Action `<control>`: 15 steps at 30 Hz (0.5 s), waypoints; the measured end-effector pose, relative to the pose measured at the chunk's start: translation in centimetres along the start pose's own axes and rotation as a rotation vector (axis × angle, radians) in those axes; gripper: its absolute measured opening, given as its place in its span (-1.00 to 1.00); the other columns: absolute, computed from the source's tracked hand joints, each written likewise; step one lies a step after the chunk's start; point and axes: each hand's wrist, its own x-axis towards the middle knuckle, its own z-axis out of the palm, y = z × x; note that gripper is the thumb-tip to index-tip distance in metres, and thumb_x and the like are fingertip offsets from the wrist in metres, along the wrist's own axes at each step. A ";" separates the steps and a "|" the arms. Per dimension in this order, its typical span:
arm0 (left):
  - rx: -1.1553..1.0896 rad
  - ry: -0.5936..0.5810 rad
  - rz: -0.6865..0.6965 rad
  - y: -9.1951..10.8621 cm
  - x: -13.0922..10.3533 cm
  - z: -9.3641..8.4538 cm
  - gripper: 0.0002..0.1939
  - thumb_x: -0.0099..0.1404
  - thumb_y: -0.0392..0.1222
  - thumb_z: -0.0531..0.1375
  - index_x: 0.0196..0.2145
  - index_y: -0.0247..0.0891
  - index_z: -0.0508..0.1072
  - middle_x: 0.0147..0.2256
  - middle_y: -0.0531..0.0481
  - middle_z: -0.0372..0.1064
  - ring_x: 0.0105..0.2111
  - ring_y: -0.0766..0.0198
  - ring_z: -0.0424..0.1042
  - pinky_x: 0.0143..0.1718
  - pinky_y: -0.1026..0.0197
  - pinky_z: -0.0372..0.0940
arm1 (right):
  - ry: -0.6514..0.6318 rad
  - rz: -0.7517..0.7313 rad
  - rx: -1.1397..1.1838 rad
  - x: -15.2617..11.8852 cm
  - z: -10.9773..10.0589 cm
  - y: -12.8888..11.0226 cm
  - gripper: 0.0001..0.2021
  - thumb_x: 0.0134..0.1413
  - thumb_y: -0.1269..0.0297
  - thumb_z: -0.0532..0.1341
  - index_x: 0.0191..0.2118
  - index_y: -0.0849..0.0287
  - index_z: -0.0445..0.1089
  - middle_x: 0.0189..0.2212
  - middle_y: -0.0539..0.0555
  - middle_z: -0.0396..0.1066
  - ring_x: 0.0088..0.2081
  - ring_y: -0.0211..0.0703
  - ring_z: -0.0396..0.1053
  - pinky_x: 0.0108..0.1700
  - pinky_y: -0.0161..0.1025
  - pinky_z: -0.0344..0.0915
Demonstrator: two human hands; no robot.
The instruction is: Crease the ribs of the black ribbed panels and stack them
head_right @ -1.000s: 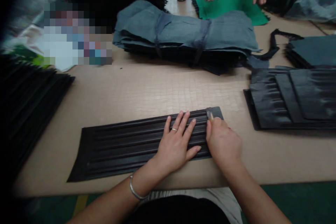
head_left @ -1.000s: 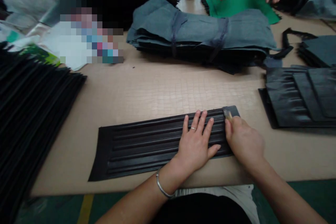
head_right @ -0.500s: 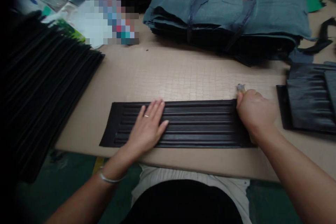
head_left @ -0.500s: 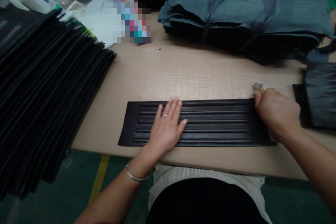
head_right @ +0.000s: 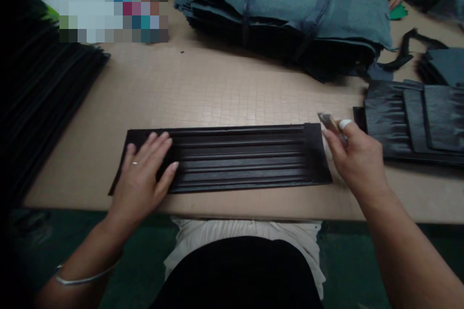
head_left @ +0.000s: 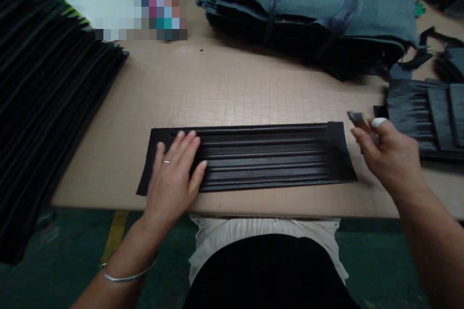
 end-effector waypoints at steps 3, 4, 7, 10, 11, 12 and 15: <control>-0.137 -0.089 0.328 4.4 -0.7 0.7 -0.49 0.52 -0.23 0.05 0.38 -0.22 0.22 0.40 -0.13 0.17 0.45 0.11 0.04 0.47 -0.13 -0.01 | -0.101 -0.355 0.174 -5.6 0.5 -1.6 -0.59 0.36 0.18 0.18 0.25 0.14 0.37 0.01 0.21 0.46 -0.06 0.04 0.43 0.00 -0.09 0.34; -0.158 -0.134 0.410 5.6 -1.0 1.2 -0.52 0.52 -0.25 0.06 0.35 -0.22 0.27 0.39 -0.11 0.19 0.44 0.12 0.07 0.47 -0.10 0.00 | -0.151 -0.469 0.191 -7.3 0.8 -2.2 -0.57 0.34 0.29 0.15 0.28 0.12 0.35 0.10 0.22 0.42 0.02 0.07 0.41 0.03 -0.06 0.35; -0.171 -0.228 0.520 7.4 -1.5 2.4 -0.57 0.52 -0.26 0.07 0.29 -0.18 0.36 0.36 -0.04 0.25 0.41 0.12 0.14 0.47 -0.08 -0.03 | -0.246 -0.622 0.108 -11.1 1.9 -4.2 -0.41 0.19 0.55 0.11 0.32 0.11 0.32 0.33 0.16 0.24 0.17 0.13 0.31 0.00 -0.02 0.42; -0.168 -0.256 0.543 7.4 -1.5 3.2 -0.56 0.54 -0.26 0.05 0.31 -0.16 0.33 0.37 0.00 0.21 0.42 0.15 0.12 0.47 -0.05 -0.08 | -0.252 -0.642 0.033 -12.2 2.2 -5.9 -0.34 0.12 0.61 0.11 0.35 0.13 0.30 0.40 0.09 0.15 0.16 0.11 0.30 -0.06 -0.06 0.46; -0.163 -0.263 0.544 7.3 -1.5 3.4 -0.55 0.54 -0.27 0.05 0.33 -0.15 0.31 0.38 0.02 0.19 0.43 0.16 0.10 0.48 -0.04 -0.11 | -0.250 -0.656 0.017 -12.1 2.3 -6.4 -0.33 0.11 0.62 0.11 0.35 0.15 0.30 0.40 0.08 0.15 0.14 0.10 0.31 -0.07 -0.07 0.47; -0.157 -0.272 0.544 7.3 -1.4 3.5 -0.54 0.54 -0.27 0.04 0.34 -0.14 0.29 0.39 0.03 0.18 0.44 0.18 0.08 0.48 -0.03 -0.14 | -0.252 -0.681 0.002 -11.9 2.3 -6.9 -0.32 0.10 0.63 0.11 0.36 0.15 0.29 0.40 0.08 0.14 0.12 0.09 0.32 -0.08 -0.08 0.48; -0.136 -0.272 0.533 7.8 -1.4 3.5 -0.51 0.55 -0.24 0.03 0.38 -0.15 0.23 0.39 0.03 0.17 0.44 0.23 0.06 0.49 0.00 -0.19 | -0.278 -0.752 -0.024 -11.3 2.4 -7.8 -0.30 0.07 0.62 0.13 0.36 0.16 0.29 0.40 0.08 0.14 0.09 0.09 0.34 -0.15 -0.11 0.50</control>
